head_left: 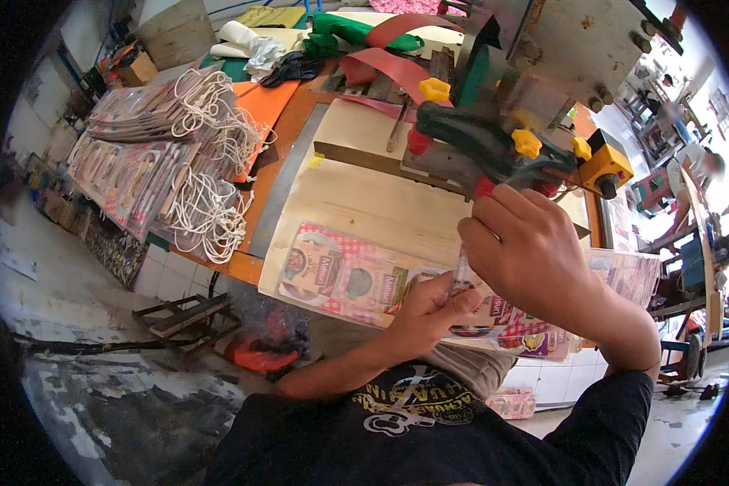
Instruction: The person organizes and aligns stacks of printed labels on an industrial workstation, checking their alignment and gathering them together.
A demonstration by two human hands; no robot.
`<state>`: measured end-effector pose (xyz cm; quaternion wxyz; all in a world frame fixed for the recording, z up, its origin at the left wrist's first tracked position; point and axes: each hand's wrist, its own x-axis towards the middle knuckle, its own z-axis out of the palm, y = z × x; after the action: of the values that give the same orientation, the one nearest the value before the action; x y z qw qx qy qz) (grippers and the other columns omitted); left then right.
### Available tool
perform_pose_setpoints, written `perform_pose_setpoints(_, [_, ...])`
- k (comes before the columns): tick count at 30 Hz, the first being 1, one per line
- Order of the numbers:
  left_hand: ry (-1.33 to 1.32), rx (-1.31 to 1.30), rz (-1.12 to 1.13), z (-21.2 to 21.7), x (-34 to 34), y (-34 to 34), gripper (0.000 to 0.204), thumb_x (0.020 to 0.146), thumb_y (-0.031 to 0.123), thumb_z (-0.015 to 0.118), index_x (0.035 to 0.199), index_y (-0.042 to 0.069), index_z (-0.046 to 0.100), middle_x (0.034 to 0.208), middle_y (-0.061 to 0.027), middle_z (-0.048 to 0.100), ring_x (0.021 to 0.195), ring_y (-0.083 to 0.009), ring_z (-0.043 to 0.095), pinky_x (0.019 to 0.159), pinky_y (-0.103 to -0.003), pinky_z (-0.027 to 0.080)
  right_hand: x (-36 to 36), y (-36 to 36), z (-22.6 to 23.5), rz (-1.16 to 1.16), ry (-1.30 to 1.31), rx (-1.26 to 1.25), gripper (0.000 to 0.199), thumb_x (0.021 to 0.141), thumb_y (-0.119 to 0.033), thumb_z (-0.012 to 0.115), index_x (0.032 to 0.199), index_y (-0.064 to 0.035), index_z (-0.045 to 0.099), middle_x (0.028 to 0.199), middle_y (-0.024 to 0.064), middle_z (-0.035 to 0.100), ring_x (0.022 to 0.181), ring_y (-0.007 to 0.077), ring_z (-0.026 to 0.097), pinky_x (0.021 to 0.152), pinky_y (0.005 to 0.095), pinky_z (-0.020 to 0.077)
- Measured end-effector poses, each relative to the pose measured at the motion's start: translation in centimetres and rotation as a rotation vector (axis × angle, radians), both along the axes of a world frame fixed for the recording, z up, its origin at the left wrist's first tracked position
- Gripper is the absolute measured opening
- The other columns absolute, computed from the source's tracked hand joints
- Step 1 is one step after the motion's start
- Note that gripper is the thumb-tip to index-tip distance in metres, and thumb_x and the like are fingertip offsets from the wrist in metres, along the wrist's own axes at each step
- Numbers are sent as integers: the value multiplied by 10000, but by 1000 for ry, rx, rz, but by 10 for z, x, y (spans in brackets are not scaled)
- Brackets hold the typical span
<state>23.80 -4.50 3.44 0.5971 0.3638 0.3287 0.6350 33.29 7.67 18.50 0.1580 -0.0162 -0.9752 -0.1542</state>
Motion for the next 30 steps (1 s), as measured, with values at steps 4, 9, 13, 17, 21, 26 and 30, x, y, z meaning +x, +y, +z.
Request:
perform_pose_setpoints(4, [92,65,36,0,3,4,261,1063,190,531,1183,-35,587,1030,-43,654,972,-79,596,865,-271,492,2,-4,0,-19,6,70,156,651,-192,638,751,-94,568,793,33,518,800,189,570,640,330,491])
perform_pose_setpoints(9, [144,46,41,2,8,8,272,1064,201,528,1198,-28,588,1063,-63,669,1012,-101,597,906,-289,482,8,-7,-6,-71,75,66,204,625,-197,639,786,-94,567,786,21,477,718,160,558,522,290,476])
perform_pose_setpoints(13, [158,74,76,-3,14,11,268,1060,201,532,1203,-17,593,1094,-72,681,1041,-108,597,929,-289,473,11,-4,-11,-94,177,-2,203,648,-171,662,811,-99,565,795,32,481,657,165,582,495,309,494])
perform_pose_setpoints(17, [196,80,112,5,16,11,286,1058,206,539,1234,-15,588,1012,-25,647,918,-72,558,822,-259,462,15,0,-10,-206,250,-104,202,687,-154,703,828,-104,566,805,49,493,650,196,619,524,348,524])
perform_pose_setpoints(21, [207,81,81,1,19,15,333,1061,229,542,1283,-17,575,922,13,584,801,-51,475,711,-238,420,20,2,-12,-315,345,-164,203,724,-130,734,839,-107,569,822,58,518,637,224,627,530,368,525])
perform_pose_setpoints(26, [247,134,81,3,18,16,359,1063,240,538,1305,-23,558,964,-24,634,854,-63,541,761,-250,457,27,5,-8,-429,407,-247,100,829,-49,688,900,-59,617,836,90,567,646,272,636,554,371,522])
perform_pose_setpoints(30, [321,126,64,10,14,12,360,1061,240,538,1298,-31,555,1045,-80,677,945,-98,609,839,-274,487,41,10,11,-245,343,-590,196,866,-67,694,1048,-12,647,916,135,599,721,308,604,652,383,499])
